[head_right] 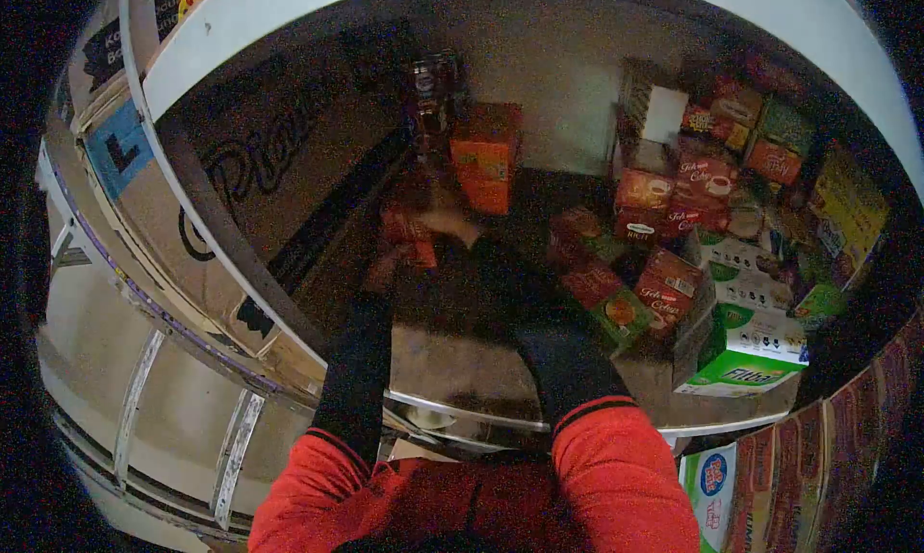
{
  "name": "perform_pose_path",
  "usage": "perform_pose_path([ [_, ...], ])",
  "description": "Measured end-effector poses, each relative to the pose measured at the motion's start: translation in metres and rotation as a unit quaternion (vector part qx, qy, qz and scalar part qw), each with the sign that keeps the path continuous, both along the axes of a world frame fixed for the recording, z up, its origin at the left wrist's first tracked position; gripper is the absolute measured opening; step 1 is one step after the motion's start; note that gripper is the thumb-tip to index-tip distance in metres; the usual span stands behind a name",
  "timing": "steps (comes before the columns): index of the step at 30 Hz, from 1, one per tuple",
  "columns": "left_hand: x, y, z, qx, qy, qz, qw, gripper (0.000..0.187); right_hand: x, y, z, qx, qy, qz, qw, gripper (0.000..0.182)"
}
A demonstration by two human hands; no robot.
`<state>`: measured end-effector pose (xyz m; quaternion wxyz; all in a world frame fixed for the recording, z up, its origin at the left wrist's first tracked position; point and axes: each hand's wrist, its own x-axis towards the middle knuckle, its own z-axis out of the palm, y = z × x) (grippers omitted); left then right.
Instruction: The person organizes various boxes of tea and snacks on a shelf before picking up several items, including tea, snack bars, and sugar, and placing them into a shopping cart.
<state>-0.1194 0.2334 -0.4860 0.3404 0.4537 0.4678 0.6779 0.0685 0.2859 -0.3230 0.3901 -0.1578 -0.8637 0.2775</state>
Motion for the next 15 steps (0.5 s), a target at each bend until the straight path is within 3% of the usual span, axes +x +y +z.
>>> perform_pose_path([
  [2, 0.001, -0.004, -0.001, 0.058, 0.005, -0.096, 0.994, 0.068, -0.012, 0.007, 0.017, 0.069, -0.021, -0.011, 0.997, 0.124],
  [4, 0.008, 0.001, -0.005, 0.077, -0.011, -0.081, 0.994, 0.067, -0.023, 0.01, 0.031, 0.113, -0.106, -0.04, 0.987, 0.113],
  [6, -0.002, 0.013, -0.019, 0.102, -0.029, -0.064, 0.992, 0.065, -0.033, 0.018, 0.034, 0.119, -0.122, -0.026, 0.985, 0.112],
  [7, -0.016, 0.024, -0.034, -0.006, -0.011, -0.074, 0.997, 0.064, -0.038, 0.021, 0.034, 0.115, -0.14, -0.01, 0.983, 0.112],
  [9, -0.01, 0.012, -0.016, -0.108, 0.005, -0.076, 0.991, 0.063, -0.046, 0.028, 0.031, 0.099, -0.178, 0.021, 0.979, 0.112],
  [11, 0.041, -0.041, 0.054, 0.058, -0.05, -0.068, 0.995, 0.06, -0.052, 0.033, 0.03, 0.084, -0.212, 0.041, 0.973, 0.111],
  [15, 0.029, -0.031, 0.035, -0.02, -0.082, -0.132, 0.988, 0.059, -0.057, 0.041, 0.03, 0.066, -0.254, 0.064, 0.963, 0.111],
])
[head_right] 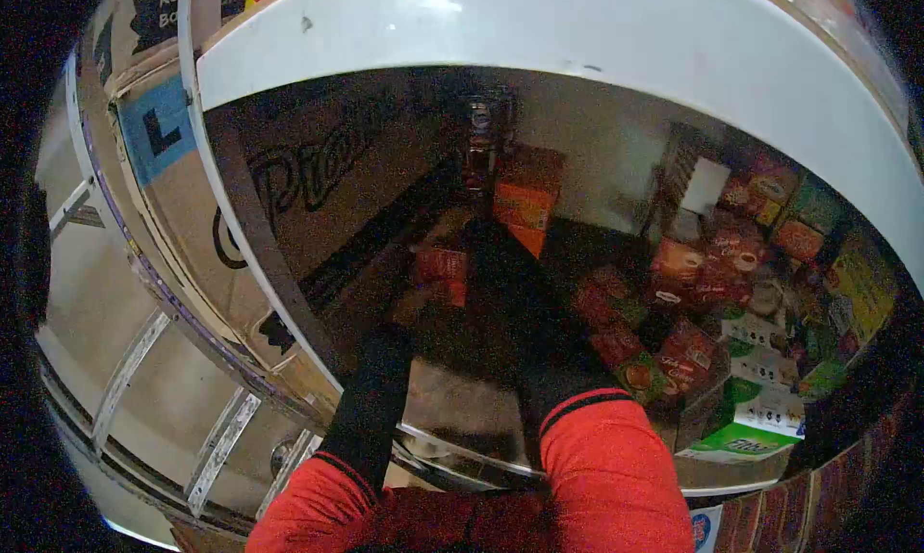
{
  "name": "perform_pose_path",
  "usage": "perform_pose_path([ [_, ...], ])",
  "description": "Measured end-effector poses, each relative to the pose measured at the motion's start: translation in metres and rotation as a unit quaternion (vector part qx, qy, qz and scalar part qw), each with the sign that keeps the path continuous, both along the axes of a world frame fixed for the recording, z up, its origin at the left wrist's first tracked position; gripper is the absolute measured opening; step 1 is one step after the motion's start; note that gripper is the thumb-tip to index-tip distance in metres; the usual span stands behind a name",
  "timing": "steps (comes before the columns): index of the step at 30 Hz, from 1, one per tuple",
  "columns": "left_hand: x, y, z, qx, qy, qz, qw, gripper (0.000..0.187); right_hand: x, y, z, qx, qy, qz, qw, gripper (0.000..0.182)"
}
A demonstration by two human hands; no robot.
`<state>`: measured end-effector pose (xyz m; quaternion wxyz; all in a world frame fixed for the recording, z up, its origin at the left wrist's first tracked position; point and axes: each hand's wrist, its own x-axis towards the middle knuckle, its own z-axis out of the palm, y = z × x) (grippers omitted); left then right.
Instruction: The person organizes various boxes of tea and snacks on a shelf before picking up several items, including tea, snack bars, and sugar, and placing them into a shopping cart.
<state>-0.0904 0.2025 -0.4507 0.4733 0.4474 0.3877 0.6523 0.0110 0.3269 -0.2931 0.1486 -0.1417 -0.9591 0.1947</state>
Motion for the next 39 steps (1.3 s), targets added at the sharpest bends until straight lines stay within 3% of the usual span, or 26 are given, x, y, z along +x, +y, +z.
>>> perform_pose_path([
  [2, 0.002, 0.004, 0.004, 0.118, 0.052, 0.015, 0.991, 0.064, -0.003, 0.001, -0.001, -0.006, -0.016, 0.006, 1.0, 0.11],
  [4, -0.02, 0.042, -0.049, 0.106, 0.081, 0.046, 0.99, 0.067, -0.005, 0.002, 0.0, -0.009, -0.028, 0.01, 1.0, 0.11],
  [6, -0.02, 0.037, -0.047, 0.093, 0.113, 0.074, 0.986, 0.071, -0.008, 0.003, -0.001, -0.011, -0.036, 0.014, 0.999, 0.109],
  [7, -0.023, 0.03, -0.047, 0.001, 0.102, 0.048, 0.994, 0.051, -0.009, 0.003, -0.002, -0.012, -0.039, 0.017, 0.999, 0.109],
  [9, -0.009, 0.008, -0.012, -0.09, 0.091, 0.022, 0.992, 0.043, -0.009, 0.003, -0.003, -0.011, -0.046, 0.017, 0.999, 0.109],
  [12, 0.005, 0.006, 0.004, -0.01, 0.005, 0.021, 1.0, 0.082, -0.009, 0.001, -0.007, -0.006, -0.049, 0.02, 0.999, 0.108],
  [13, -0.002, 0.02, -0.011, 0.023, 0.132, 0.113, 0.985, 0.082, -0.008, -0.001, -0.01, -0.004, -0.049, 0.021, 0.999, 0.108],
  [15, -0.02, 0.042, -0.045, 0.056, 0.258, 0.197, 0.944, 0.081, -0.005, -0.004, -0.02, 0.007, -0.048, 0.022, 0.999, 0.108],
  [16, -0.031, 0.048, -0.062, 0.0, 0.109, 0.101, 0.989, 0.082, -0.002, -0.006, -0.026, 0.013, -0.046, 0.024, 0.999, 0.108],
  [18, -0.029, 0.048, -0.063, -0.056, -0.045, -0.003, 0.997, 0.083, 0.004, -0.012, -0.036, 0.024, -0.041, 0.025, 0.999, 0.107],
  [21, -0.004, 0.027, -0.027, 0.102, 0.057, 0.07, 0.991, 0.09, 0.018, -0.017, -0.04, 0.021, -0.042, 0.024, 0.999, 0.107],
  [23, 0.03, -0.019, 0.042, 0.088, 0.239, 0.196, 0.947, 0.1, 0.043, -0.028, -0.018, -0.002, -0.048, 0.003, 0.999, 0.106],
  [26, 0.025, -0.001, 0.028, 0.101, 0.143, 0.114, 0.978, 0.111, 0.103, -0.059, 0.067, -0.043, -0.03, -0.092, 0.994, 0.103],
  [28, 0.027, -0.003, 0.03, 0.083, 0.156, 0.125, 0.976, 0.115, 0.155, -0.007, 0.097, -0.23, 0.055, -0.084, 0.968, 0.092],
  [30, 0.027, 0.002, 0.024, 0.067, 0.168, 0.142, 0.973, 0.118, 0.183, 0.032, 0.118, -0.27, 0.204, -0.113, 0.934, 0.088],
  [33, 0.019, 0.013, 0.015, 0.117, 0.185, 0.158, 0.963, 0.12, 0.181, 0.114, 0.12, -0.114, 0.361, -0.189, 0.906, 0.083],
  [35, 0.026, -0.004, 0.035, 0.022, 0.31, 0.195, 0.93, 0.12, 0.169, 0.163, 0.106, -0.038, 0.408, -0.222, 0.885, 0.08],
  [39, 0.036, -0.025, 0.063, 0.0, 0.186, 0.128, 0.974, 0.121, 0.128, 0.216, 0.043, -0.011, 0.442, -0.228, 0.867, 0.073],
])
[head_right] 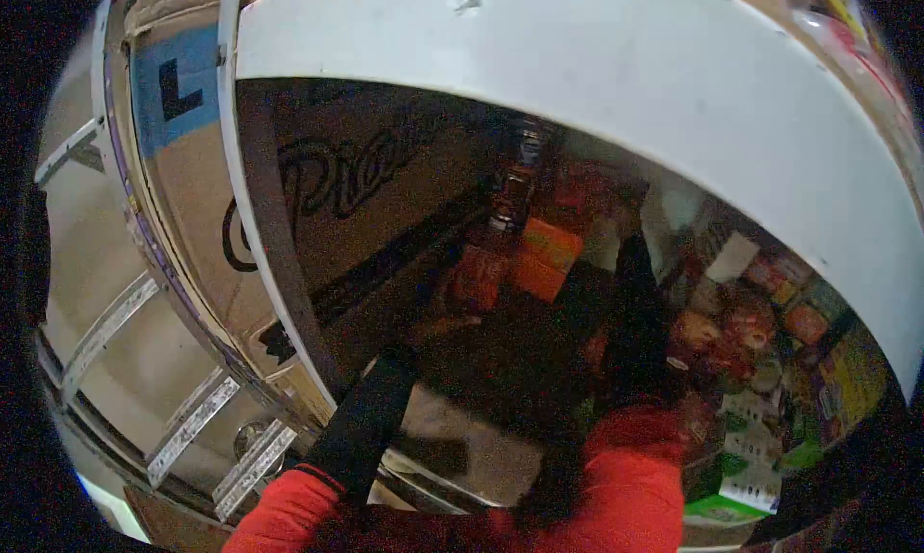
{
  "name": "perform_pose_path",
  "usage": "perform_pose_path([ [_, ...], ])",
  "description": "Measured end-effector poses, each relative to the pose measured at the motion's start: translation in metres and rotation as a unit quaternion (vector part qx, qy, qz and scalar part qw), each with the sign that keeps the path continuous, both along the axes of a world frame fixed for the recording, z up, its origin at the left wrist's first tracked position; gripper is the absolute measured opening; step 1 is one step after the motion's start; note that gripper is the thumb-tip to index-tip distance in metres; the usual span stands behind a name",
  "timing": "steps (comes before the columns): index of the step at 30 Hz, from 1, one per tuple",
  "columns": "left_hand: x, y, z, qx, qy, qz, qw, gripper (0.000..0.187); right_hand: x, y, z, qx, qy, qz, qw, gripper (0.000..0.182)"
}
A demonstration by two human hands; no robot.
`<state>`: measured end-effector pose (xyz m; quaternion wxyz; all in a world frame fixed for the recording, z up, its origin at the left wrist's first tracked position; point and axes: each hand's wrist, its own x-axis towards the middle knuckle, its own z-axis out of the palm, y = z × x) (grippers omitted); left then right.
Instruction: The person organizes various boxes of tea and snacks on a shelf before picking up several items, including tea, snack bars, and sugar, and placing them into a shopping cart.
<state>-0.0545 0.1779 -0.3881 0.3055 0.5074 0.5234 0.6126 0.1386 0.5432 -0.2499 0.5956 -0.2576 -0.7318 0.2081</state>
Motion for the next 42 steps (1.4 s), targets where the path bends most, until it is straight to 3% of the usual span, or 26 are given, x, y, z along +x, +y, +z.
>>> perform_pose_path([
  [2, -0.003, 0.008, -0.012, -0.007, 0.094, 0.044, 0.995, 0.115, -0.02, 0.005, -0.028, -0.001, 0.006, 0.008, 1.0, 0.07],
  [6, -0.008, 0.01, -0.02, 0.012, 0.073, 0.035, 0.997, 0.113, -0.034, 0.011, -0.045, 0.003, 0.011, 0.021, 1.0, 0.063],
  [9, -0.005, 0.008, -0.012, 0.065, -0.107, -0.111, 0.986, 0.113, -0.038, 0.013, -0.046, 0.014, 0.006, 0.025, 1.0, 0.059],
  [13, -0.004, 0.01, -0.019, 0.029, 0.003, 0.014, 0.999, 0.118, -0.046, 0.012, -0.045, 0.023, -0.002, 0.037, 0.999, 0.052],
  [15, -0.01, 0.018, -0.029, 0.016, 0.05, 0.027, 0.998, 0.118, -0.049, 0.008, -0.041, 0.026, -0.013, 0.046, 0.999, 0.049],
  [18, -0.016, 0.037, -0.046, -0.001, -0.007, -0.019, 1.0, 0.12, -0.053, 0.004, -0.037, 0.036, -0.037, 0.062, 0.997, 0.044],
  [19, -0.017, 0.041, -0.054, 0.029, 0.032, 0.016, 0.999, 0.119, -0.055, 0.005, -0.036, 0.035, -0.045, 0.07, 0.996, 0.043],
  [24, -0.007, 0.017, -0.027, 0.05, 0.095, 0.058, 0.993, 0.115, -0.07, -0.003, -0.034, 0.036, -0.102, 0.109, 0.988, 0.036],
  [27, -0.002, 0.0, -0.004, 0.052, 0.054, 0.028, 0.997, 0.114, -0.07, -0.004, -0.028, 0.04, -0.126, 0.121, 0.984, 0.032],
  [30, -0.007, 0.009, -0.011, 0.035, -0.003, -0.044, 0.998, 0.112, -0.063, -0.014, -0.016, 0.061, -0.144, 0.135, 0.978, 0.028],
  [32, -0.006, 0.009, -0.015, 0.055, 0.137, 0.05, 0.988, 0.111, -0.064, -0.032, -0.008, 0.099, -0.167, 0.143, 0.971, 0.026],
  [33, -0.011, 0.02, -0.029, 0.055, 0.137, 0.046, 0.988, 0.111, -0.063, -0.048, -0.005, 0.117, -0.181, 0.152, 0.965, 0.025],
  [34, -0.018, 0.039, -0.054, 0.071, 0.083, 0.035, 0.993, 0.111, -0.064, -0.065, -0.005, 0.132, -0.301, -0.001, 0.945, 0.022],
  [35, -0.02, 0.049, -0.068, 0.086, 0.029, 0.023, 0.996, 0.111, -0.077, -0.101, -0.016, -0.024, -0.133, 0.312, 0.941, 0.033],
  [36, -0.018, 0.047, -0.065, 0.083, 0.028, 0.016, 0.996, 0.111, -0.092, -0.14, -0.028, -0.175, 0.059, 0.576, 0.796, 0.044],
  [37, -0.02, 0.043, -0.056, 0.09, 0.029, 0.006, 0.995, 0.111, -0.09, -0.172, -0.02, -0.037, -0.178, 0.392, 0.902, 0.034],
  [38, -0.019, 0.038, -0.05, 0.095, 0.032, -0.004, 0.995, 0.112, -0.087, -0.197, -0.017, 0.1, -0.397, 0.163, 0.898, 0.024],
  [41, -0.01, 0.029, -0.046, 0.045, 0.042, 0.033, 0.998, 0.096, -0.106, -0.209, -0.063, 0.143, -0.397, 0.216, 0.88, 0.031],
  [42, -0.015, 0.029, -0.043, 0.042, 0.044, 0.026, 0.998, 0.096, -0.109, -0.21, -0.072, 0.201, -0.398, 0.121, 0.887, 0.037],
])
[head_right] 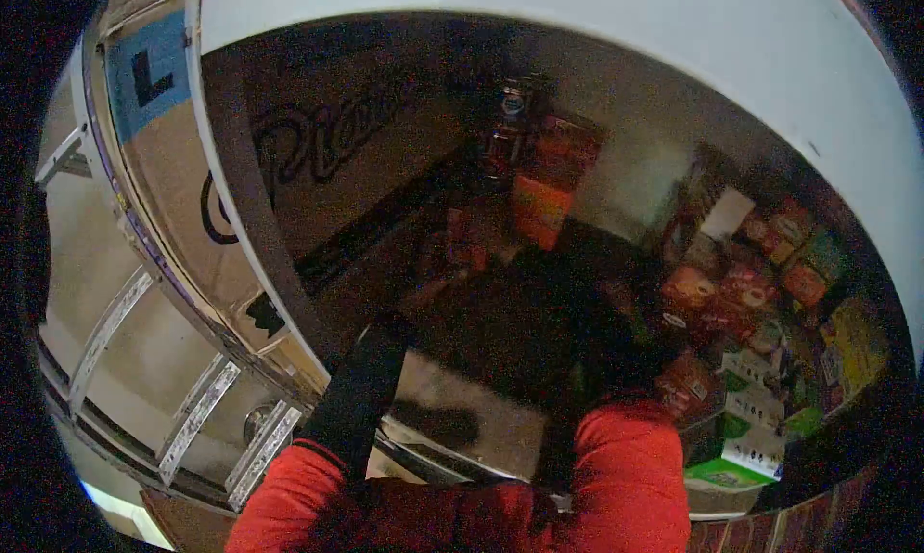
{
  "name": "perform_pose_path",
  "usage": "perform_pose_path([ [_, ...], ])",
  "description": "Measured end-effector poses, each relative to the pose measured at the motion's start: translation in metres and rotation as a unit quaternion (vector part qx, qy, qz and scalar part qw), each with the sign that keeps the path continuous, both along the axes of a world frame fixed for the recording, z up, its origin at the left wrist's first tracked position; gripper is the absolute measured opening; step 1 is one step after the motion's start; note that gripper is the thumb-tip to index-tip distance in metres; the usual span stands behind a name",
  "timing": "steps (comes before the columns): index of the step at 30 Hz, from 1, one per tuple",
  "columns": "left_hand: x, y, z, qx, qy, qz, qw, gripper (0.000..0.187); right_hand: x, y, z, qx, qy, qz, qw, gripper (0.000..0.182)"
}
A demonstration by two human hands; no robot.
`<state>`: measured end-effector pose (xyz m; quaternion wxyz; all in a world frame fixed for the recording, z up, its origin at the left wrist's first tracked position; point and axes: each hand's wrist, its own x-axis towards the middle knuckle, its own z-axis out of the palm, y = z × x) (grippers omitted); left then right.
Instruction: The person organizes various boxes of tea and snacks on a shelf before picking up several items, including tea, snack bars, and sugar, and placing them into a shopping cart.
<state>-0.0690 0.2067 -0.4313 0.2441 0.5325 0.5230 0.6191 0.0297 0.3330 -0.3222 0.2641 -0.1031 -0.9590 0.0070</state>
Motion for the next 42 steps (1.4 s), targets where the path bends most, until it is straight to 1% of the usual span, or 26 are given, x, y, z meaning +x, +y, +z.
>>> perform_pose_path([
  [2, 0.0, -0.001, -0.001, 0.03, -0.039, 0.01, 0.999, 0.092, 0.002, 0.002, -0.009, 0.085, 0.028, -0.069, 0.994, 0.044],
  [3, -0.001, -0.001, -0.003, 0.045, -0.061, 0.017, 0.997, 0.09, 0.004, 0.005, -0.008, 0.058, 0.048, 0.002, 0.997, 0.048],
  [5, -0.003, -0.003, -0.005, 0.059, -0.087, 0.027, 0.994, 0.086, 0.006, 0.014, -0.009, 0.027, 0.066, 0.069, 0.995, 0.053],
  [6, -0.005, -0.003, -0.006, 0.063, -0.098, 0.03, 0.993, 0.084, 0.008, 0.022, -0.011, -0.031, 0.015, 0.105, 0.994, 0.056],
  [8, -0.007, -0.003, -0.007, 0.064, -0.107, 0.028, 0.992, 0.081, 0.026, 0.033, -0.008, -0.09, -0.036, 0.137, 0.986, 0.059],
  [9, -0.009, -0.003, -0.006, 0.063, -0.111, 0.026, 0.992, 0.079, 0.046, 0.014, 0.023, -0.194, -0.063, 0.147, 0.968, 0.06],
  [11, -0.009, -0.003, -0.007, 0.063, -0.118, 0.022, 0.991, 0.076, 0.081, -0.009, 0.079, -0.284, -0.064, 0.127, 0.948, 0.06],
  [12, -0.009, -0.002, -0.006, 0.063, -0.119, 0.019, 0.991, 0.074, 0.097, -0.01, 0.097, -0.273, -0.041, 0.097, 0.956, 0.06],
  [13, -0.008, -0.002, -0.007, 0.062, -0.121, 0.018, 0.991, 0.072, 0.112, -0.006, 0.106, -0.346, 0.049, 0.099, 0.932, 0.062],
  [15, -0.007, -0.003, -0.008, 0.059, -0.125, 0.015, 0.99, 0.069, 0.135, 0.021, 0.119, -0.396, 0.17, 0.028, 0.902, 0.065],
  [17, -0.007, -0.003, -0.008, 0.056, -0.128, 0.01, 0.99, 0.067, 0.143, 0.07, 0.121, -0.372, 0.2, -0.04, 0.906, 0.065],
  [19, -0.006, -0.003, -0.008, 0.054, -0.131, 0.003, 0.99, 0.064, 0.142, 0.127, 0.096, -0.22, 0.248, -0.122, 0.935, 0.061],
  [22, -0.006, -0.005, -0.005, 0.051, -0.105, 0.004, 0.993, 0.061, 0.132, 0.189, 0.062, -0.219, 0.263, -0.107, 0.934, 0.057],
  [24, -0.01, -0.006, -0.006, 0.046, -0.002, 0.034, 0.998, 0.063, 0.122, 0.213, 0.047, -0.22, 0.269, -0.1, 0.932, 0.055],
  [29, 0.003, 0.0, -0.001, 0.036, -0.165, -0.005, 0.986, 0.064, 0.111, 0.24, 0.044, -0.255, 0.261, -0.047, 0.93, 0.055],
  [30, 0.002, -0.003, 0.002, 0.036, -0.166, -0.002, 0.985, 0.064, 0.11, 0.244, 0.044, -0.27, 0.261, -0.029, 0.926, 0.055],
  [32, 0.002, -0.009, 0.007, -0.007, -0.095, 0.038, 0.995, 0.064, 0.109, 0.252, 0.046, -0.328, 0.269, 0.024, 0.905, 0.055],
  [33, -0.002, -0.004, -0.001, -0.009, -0.096, 0.037, 0.995, 0.064, 0.112, 0.251, 0.044, -0.341, 0.267, 0.032, 0.901, 0.055],
  [34, -0.01, 0.006, -0.017, 0.038, -0.042, 0.052, 0.997, 0.064, 0.112, 0.252, 0.045, -0.222, 0.209, -0.036, 0.952, 0.055],
  [35, -0.014, 0.013, -0.028, 0.06, -0.016, 0.057, 0.996, 0.064, 0.111, 0.252, 0.047, -0.224, 0.209, -0.039, 0.951, 0.055],
  [37, -0.018, 0.021, -0.044, 0.096, 0.02, 0.068, 0.993, 0.065, 0.107, 0.257, 0.057, -0.333, 0.24, 0.058, 0.91, 0.064],
  [39, -0.014, 0.016, -0.038, 0.098, 0.009, 0.066, 0.993, 0.065, 0.107, 0.251, 0.061, -0.437, 0.27, 0.148, 0.845, 0.074],
  [40, -0.012, 0.012, -0.034, 0.09, -0.009, 0.062, 0.994, 0.065, 0.114, 0.242, 0.064, -0.373, 0.227, 0.028, 0.899, 0.081],
  [41, -0.011, 0.01, -0.03, 0.086, -0.022, 0.06, 0.994, 0.065, 0.12, 0.222, 0.071, -0.305, 0.167, -0.088, 0.934, 0.087],
  [42, -0.012, 0.01, -0.027, 0.083, -0.032, 0.059, 0.994, 0.065, 0.127, 0.191, 0.073, -0.212, 0.153, -0.174, 0.95, 0.088],
])
